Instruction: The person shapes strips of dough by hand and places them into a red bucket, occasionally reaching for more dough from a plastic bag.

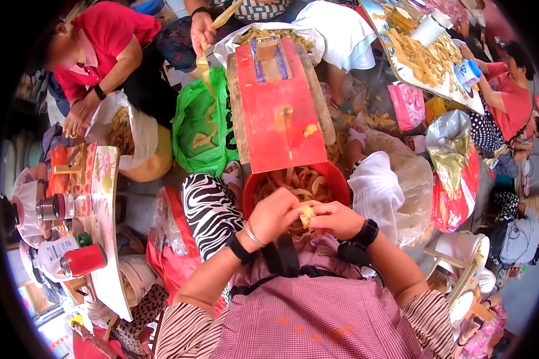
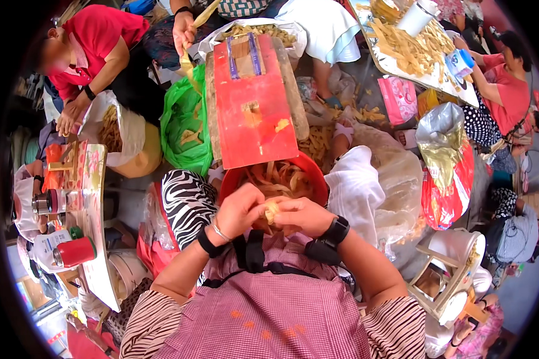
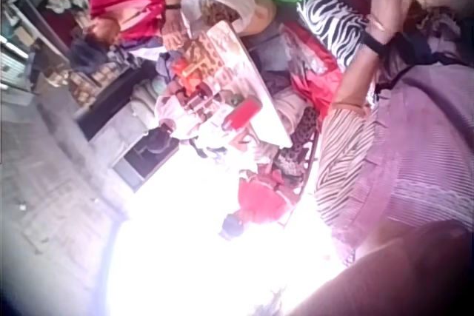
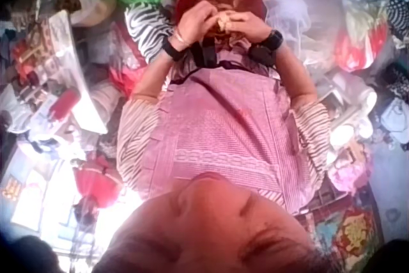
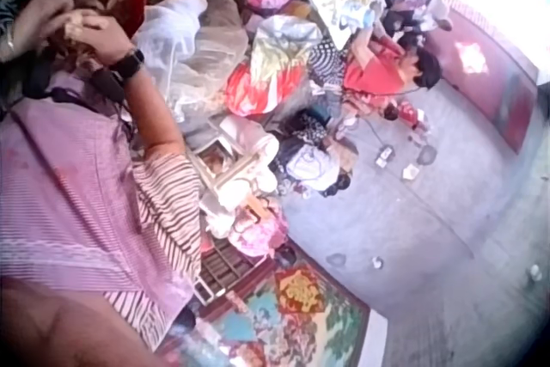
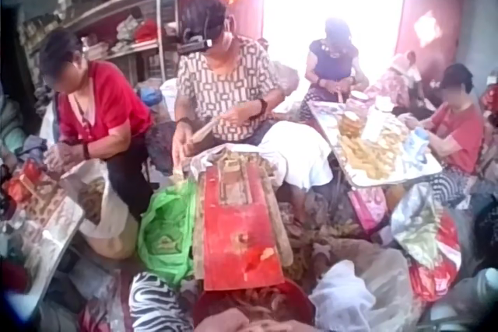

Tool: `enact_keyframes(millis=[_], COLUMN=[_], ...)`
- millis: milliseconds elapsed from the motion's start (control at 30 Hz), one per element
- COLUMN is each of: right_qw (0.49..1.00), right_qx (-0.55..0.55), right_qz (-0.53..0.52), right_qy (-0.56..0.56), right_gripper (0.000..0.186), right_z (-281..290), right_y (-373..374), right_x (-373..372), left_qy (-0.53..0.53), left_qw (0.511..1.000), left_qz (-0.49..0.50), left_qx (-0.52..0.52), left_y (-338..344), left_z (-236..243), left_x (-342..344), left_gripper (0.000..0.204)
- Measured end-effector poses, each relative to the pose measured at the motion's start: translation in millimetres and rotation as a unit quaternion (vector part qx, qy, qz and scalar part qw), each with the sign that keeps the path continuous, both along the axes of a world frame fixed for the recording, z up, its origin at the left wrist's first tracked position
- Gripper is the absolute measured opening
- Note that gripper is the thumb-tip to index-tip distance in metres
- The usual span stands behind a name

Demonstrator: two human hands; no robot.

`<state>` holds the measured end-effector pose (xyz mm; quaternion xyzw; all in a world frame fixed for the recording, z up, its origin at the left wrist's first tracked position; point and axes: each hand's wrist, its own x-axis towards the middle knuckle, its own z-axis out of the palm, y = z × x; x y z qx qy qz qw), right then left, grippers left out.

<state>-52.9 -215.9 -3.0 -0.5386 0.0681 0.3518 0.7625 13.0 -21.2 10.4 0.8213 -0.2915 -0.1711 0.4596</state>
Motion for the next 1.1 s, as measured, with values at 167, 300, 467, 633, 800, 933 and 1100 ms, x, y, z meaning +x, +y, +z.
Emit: enact_keyframes(millis=[167, 300, 467, 633, 800, 933, 1100], right_qw=[0.997, 0.994, 0.97, 0.952, 0.934, 0.969, 0.965], right_qx=[0.02, -0.074, -0.196, -0.207, -0.222, -0.172, -0.196], right_qz=[-0.017, 0.036, 0.074, 0.103, 0.135, 0.119, 0.116], right_qy=[0.077, 0.073, -0.123, -0.203, -0.244, -0.134, -0.127], right_gripper=[0.032, 0.032, 0.015, 0.009, 0.011, 0.013, 0.012], right_z=[-6.3, 14.9, 49.8, 142.0, 158.4, 97.2, 74.2], right_y=[-0.6, 1.5, -47.9, -49.4, -37.4, -22.2, -24.1], right_x=[-0.9, 8.5, 22.2, 16.6, 30.5, 37.0, 43.0], left_qy=[-0.087, -0.101, 0.157, 0.257, 0.44, 0.478, 0.489], left_qw=[0.993, 0.99, 0.986, 0.937, 0.818, 0.84, 0.849], left_qz=[-0.066, -0.095, 0.0, -0.093, -0.106, -0.115, -0.029], left_qx=[-0.039, 0.016, -0.06, -0.215, -0.355, -0.227, -0.199], left_y=[-0.6, -1.0, 15.4, 21.1, 13.7, 2.0, 6.1], left_z=[0.2, -8.5, 19.2, 69.3, 60.7, 48.4, 27.2], left_x=[-10.7, -12.0, -12.0, -11.4, -5.0, 0.7, 5.9], left_gripper=[0.011, 0.013, 0.009, 0.008, 0.032, 0.018, 0.012])
